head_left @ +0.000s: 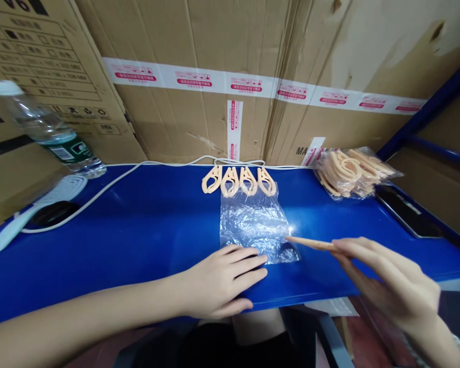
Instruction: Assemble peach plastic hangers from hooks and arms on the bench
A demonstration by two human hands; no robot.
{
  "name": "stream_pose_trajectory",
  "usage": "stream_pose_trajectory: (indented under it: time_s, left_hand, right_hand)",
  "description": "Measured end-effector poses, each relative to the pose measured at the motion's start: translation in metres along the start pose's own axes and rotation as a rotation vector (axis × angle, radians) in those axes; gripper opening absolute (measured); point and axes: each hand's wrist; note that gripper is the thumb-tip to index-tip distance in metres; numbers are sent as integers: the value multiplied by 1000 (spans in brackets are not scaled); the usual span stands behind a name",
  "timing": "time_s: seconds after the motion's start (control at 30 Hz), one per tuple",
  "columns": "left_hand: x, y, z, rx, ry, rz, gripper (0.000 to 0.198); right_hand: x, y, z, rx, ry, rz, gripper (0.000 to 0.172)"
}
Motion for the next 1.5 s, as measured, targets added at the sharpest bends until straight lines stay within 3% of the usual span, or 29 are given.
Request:
stream_pose_trajectory:
  time_s: [0.2, 0.47, 0.67, 0.87, 1.0, 1.07, 1.1, 1.17, 1.23, 1.27, 1.37, 1.5]
  left_hand:
    - [0, 2, 2, 21, 25, 6, 54]
    - [2, -2, 1, 33, 27, 33, 54]
    - [3, -3, 2, 25, 32, 24, 53]
    - [3, -3, 1, 6, 34, 32, 53]
    - [4, -5, 1, 17, 42, 66, 53]
    - [4, -5, 0, 30, 52, 71, 51]
    - [4, -5, -1, 37, 56, 67, 50]
    - [5, -4, -3, 52, 61, 55, 47]
    - [7, -3, -6, 68, 63, 54, 46]
    - [8, -3, -8, 76, 64, 58, 46]
    - [10, -7, -17, 106, 74, 89, 50]
    - [11, -10, -35, 159, 47, 159, 57]
  right_hand:
    - [5, 11, 42, 190, -208, 221, 54]
    - [21, 62, 48, -172, -442, 184, 34]
    - [37, 91, 48, -398, -447, 165, 24]
    - [60, 97, 47, -476, -423, 252, 18]
    - [100, 90, 26, -328, -360, 392, 7]
    - [130, 90, 7, -153, -366, 527, 18]
    - [145, 94, -5, -144, -320, 510, 21]
    - [172, 108, -29, -275, -245, 420, 24]
    - [190, 129, -50, -352, -252, 537, 42]
    - [195, 139, -59, -375, -269, 653, 54]
    - [196, 158, -77, -417, -279, 715, 66]
    - [177, 144, -91, -475, -231, 682, 43]
Point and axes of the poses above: each hand's wrist, its own x-axis towards the middle knuckle, its own y-axis out of the palm, z = x × y, and after that the axes turned 12 degrees about y, right-handed
